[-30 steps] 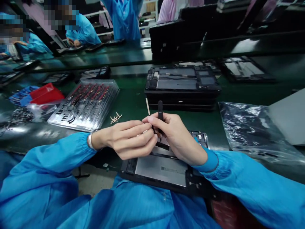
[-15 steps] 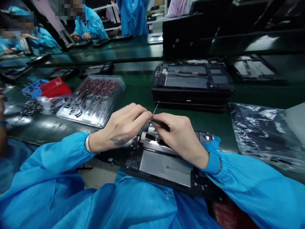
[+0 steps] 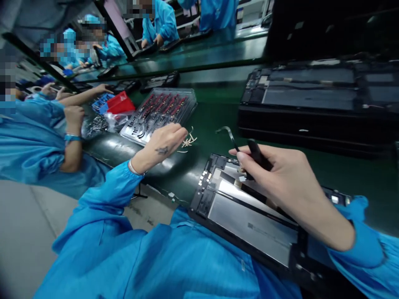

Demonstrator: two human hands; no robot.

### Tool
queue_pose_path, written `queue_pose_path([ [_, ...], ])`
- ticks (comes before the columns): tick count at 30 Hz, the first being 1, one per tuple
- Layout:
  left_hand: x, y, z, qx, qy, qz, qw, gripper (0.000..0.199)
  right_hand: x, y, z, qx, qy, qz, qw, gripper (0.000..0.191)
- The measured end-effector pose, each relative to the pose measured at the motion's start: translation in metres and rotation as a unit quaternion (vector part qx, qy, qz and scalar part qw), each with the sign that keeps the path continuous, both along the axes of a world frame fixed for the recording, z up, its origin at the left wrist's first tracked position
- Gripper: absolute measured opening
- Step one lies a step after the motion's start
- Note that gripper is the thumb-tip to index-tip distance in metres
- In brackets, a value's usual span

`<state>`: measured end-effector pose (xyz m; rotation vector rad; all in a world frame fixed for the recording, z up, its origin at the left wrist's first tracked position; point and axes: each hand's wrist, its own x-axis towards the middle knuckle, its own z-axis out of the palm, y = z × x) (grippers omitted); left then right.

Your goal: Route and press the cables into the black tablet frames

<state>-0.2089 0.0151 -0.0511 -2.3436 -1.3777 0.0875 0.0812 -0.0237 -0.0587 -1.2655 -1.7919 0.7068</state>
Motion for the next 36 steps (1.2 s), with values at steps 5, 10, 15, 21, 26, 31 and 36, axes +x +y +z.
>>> queue_pose_path([
  [5, -0.006, -0.007, 0.0, -0.121, 0.068, 0.013, 0.99, 0.034, 0.002, -0.002, 0.001, -0.044, -0.029, -0.026, 0.998, 0.04],
  [10, 0.003, -0.016, 0.02, -0.085, 0.005, -0.002, 0.996, 0.051, -0.001, -0.004, 0.004, -0.083, 0.002, -0.037, 0.996, 0.035],
  [15, 0.05, -0.007, 0.008, -0.212, -0.451, -0.137, 0.856, 0.032, -0.008, -0.006, 0.004, -0.128, 0.113, 0.02, 0.985, 0.036],
  [21, 0.101, -0.001, 0.004, -0.416, -0.69, -0.161, 0.57, 0.037, -0.011, -0.006, 0.0, -0.142, 0.167, 0.048, 0.974, 0.029],
  [26, 0.087, 0.008, 0.012, -0.357, -0.664, -0.185, 0.63, 0.03, -0.009, -0.003, 0.001, -0.118, 0.205, 0.032, 0.971, 0.021],
  [31, 0.065, 0.011, 0.012, -0.306, -0.626, -0.164, 0.698, 0.023, -0.005, -0.001, -0.001, -0.103, 0.223, 0.023, 0.969, 0.012],
  [36, 0.081, -0.009, 0.01, -0.39, -0.652, -0.152, 0.633, 0.024, -0.01, -0.007, -0.005, -0.115, 0.191, 0.017, 0.975, 0.01],
])
